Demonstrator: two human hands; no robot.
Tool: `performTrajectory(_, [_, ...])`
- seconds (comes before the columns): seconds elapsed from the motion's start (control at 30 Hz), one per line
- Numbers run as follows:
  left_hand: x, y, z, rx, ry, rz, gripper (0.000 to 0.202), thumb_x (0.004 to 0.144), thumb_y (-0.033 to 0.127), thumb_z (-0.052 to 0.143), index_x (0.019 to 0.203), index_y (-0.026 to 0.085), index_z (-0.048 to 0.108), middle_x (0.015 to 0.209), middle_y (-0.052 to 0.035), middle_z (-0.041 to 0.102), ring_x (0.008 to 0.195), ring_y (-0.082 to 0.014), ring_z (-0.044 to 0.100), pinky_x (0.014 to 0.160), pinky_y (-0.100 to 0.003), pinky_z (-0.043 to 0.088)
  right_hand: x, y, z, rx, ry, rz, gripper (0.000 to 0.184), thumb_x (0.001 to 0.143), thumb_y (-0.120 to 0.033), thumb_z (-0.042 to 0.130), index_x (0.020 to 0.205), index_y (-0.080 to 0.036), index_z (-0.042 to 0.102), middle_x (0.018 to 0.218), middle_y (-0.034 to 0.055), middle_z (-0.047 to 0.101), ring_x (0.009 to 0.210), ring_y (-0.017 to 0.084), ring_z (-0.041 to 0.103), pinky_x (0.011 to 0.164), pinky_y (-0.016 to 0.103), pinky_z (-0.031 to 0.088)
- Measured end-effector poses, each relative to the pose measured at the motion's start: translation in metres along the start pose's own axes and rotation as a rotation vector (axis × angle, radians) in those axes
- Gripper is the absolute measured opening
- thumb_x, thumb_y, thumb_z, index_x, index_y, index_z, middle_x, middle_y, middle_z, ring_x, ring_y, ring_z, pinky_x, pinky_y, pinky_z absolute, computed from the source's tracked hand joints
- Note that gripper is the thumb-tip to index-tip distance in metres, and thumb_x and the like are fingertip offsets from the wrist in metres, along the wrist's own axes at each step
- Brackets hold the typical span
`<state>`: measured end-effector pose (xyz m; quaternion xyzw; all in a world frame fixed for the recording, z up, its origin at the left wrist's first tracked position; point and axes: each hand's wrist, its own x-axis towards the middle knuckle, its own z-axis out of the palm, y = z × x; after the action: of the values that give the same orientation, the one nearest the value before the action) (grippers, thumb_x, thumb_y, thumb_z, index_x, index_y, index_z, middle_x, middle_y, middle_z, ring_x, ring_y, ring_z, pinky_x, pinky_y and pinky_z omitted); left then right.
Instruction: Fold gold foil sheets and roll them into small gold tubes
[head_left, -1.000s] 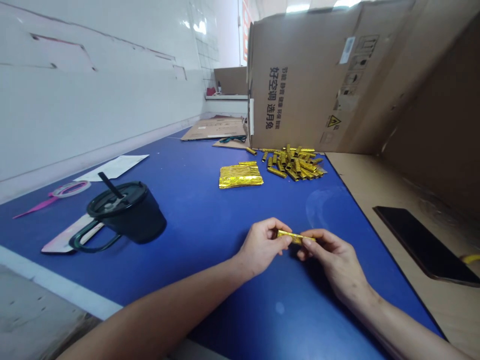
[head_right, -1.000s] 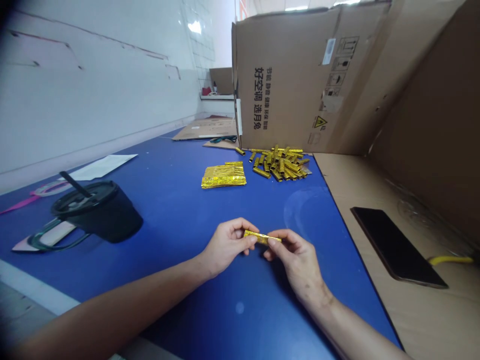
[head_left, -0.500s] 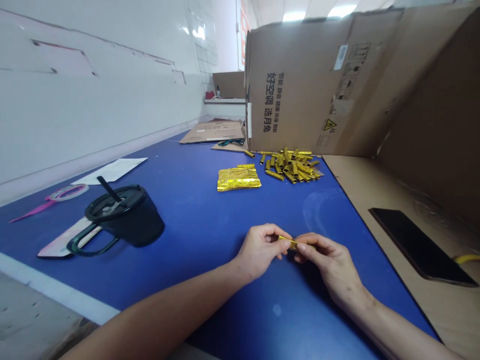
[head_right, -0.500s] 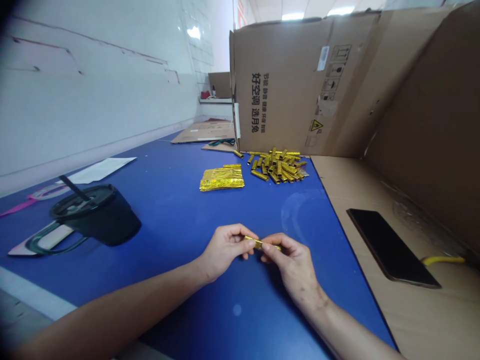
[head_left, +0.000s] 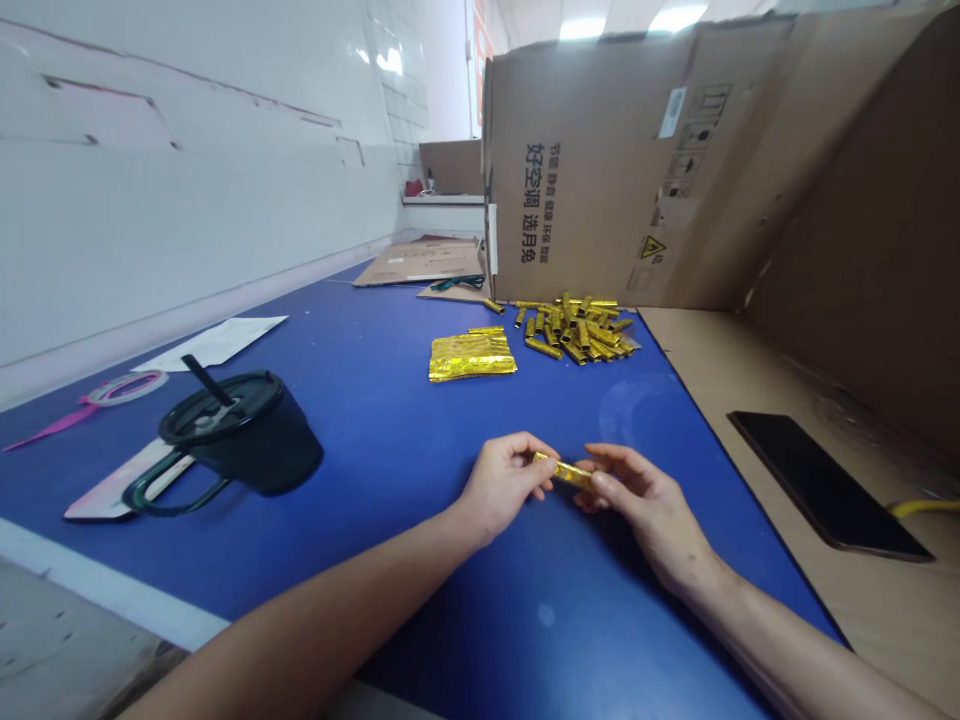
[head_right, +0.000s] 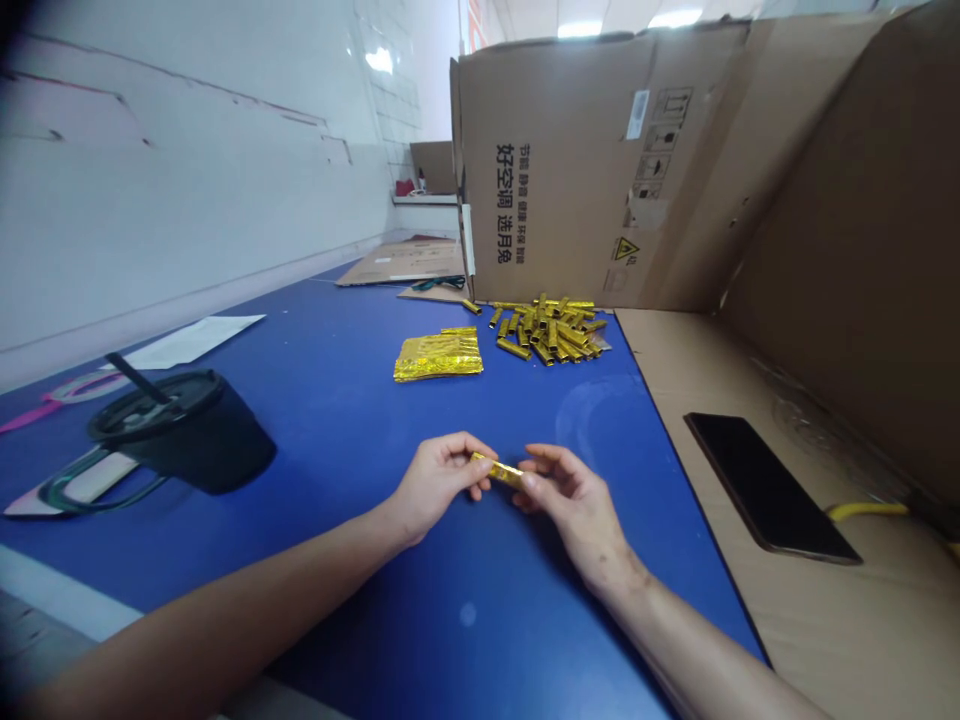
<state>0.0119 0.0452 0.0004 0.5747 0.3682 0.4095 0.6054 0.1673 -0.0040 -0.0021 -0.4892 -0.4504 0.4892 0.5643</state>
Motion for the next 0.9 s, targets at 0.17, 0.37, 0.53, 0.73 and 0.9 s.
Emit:
performTrajectory(0.17, [-0.005, -0.003, 0.005, 0.029, -0.083, 0.029, 0.017, 0.067, 0.025, 0.061, 0.075, 0.011, 0.059, 0.057, 0.0, 0.056, 0.048, -0.0079, 0.05, 0.048, -0.02, 0.041, -0.006, -0.006, 0.003, -0.18, -0.097, -0.009, 0.022, 0.066, -0.036, 0.066, 0.076, -0.016, 0.069, 0.06, 0.002, 0.064, 0.053, 0.012, 0.054, 0.054, 0.025, 0.044])
performTrajectory(0.37, [-0.001, 0.001, -0.001, -0.008, -0.003, 0.022, 0.02, 0.068, 0.027, 0.06, 0.076, 0.01, 0.059, 0.055, -0.0004, 0.056, 0.046, -0.008, 0.049, 0.047, -0.02, 0.04, -0.007, -0.002, 0.0, -0.094, -0.046, 0.02, 0.025, 0.068, -0.037, 0.065, 0.082, -0.016, 0.067, 0.056, 0.0016, 0.063, 0.05, 0.012, 0.054, 0.053, 0.025, 0.043])
performTrajectory(0.53, [0.006, 0.004, -0.006, -0.006, 0.031, -0.003, 0.022, 0.067, 0.03, 0.06, 0.075, 0.01, 0.058, 0.053, -0.0004, 0.056, 0.044, -0.008, 0.049, 0.045, -0.02, 0.039, -0.003, 0.001, -0.002, -0.011, -0.048, 0.07, 0.036, 0.066, -0.039, 0.066, 0.093, -0.016, 0.061, 0.069, 0.003, 0.064, 0.05, 0.012, 0.056, 0.05, 0.024, 0.042])
performTrajectory(0.73, [0.006, 0.0, -0.007, 0.01, -0.012, -0.039, 0.022, 0.066, 0.029, 0.059, 0.076, 0.009, 0.057, 0.054, -0.0006, 0.056, 0.045, -0.0082, 0.049, 0.046, -0.021, 0.039, -0.003, 0.0, -0.002, -0.046, -0.096, 0.132, 0.034, 0.067, -0.04, 0.065, 0.089, -0.014, 0.06, 0.063, 0.0004, 0.06, 0.05, 0.011, 0.054, 0.051, 0.023, 0.04])
performTrajectory(0.9, [0.006, 0.0, -0.006, -0.004, -0.012, -0.027, 0.021, 0.066, 0.028, 0.058, 0.076, 0.009, 0.057, 0.055, -0.0006, 0.054, 0.047, -0.0085, 0.049, 0.048, -0.021, 0.04, -0.002, -0.003, -0.004, -0.11, -0.135, 0.18, 0.033, 0.068, -0.04, 0.064, 0.088, -0.014, 0.06, 0.064, 0.0, 0.059, 0.051, 0.01, 0.052, 0.053, 0.023, 0.039])
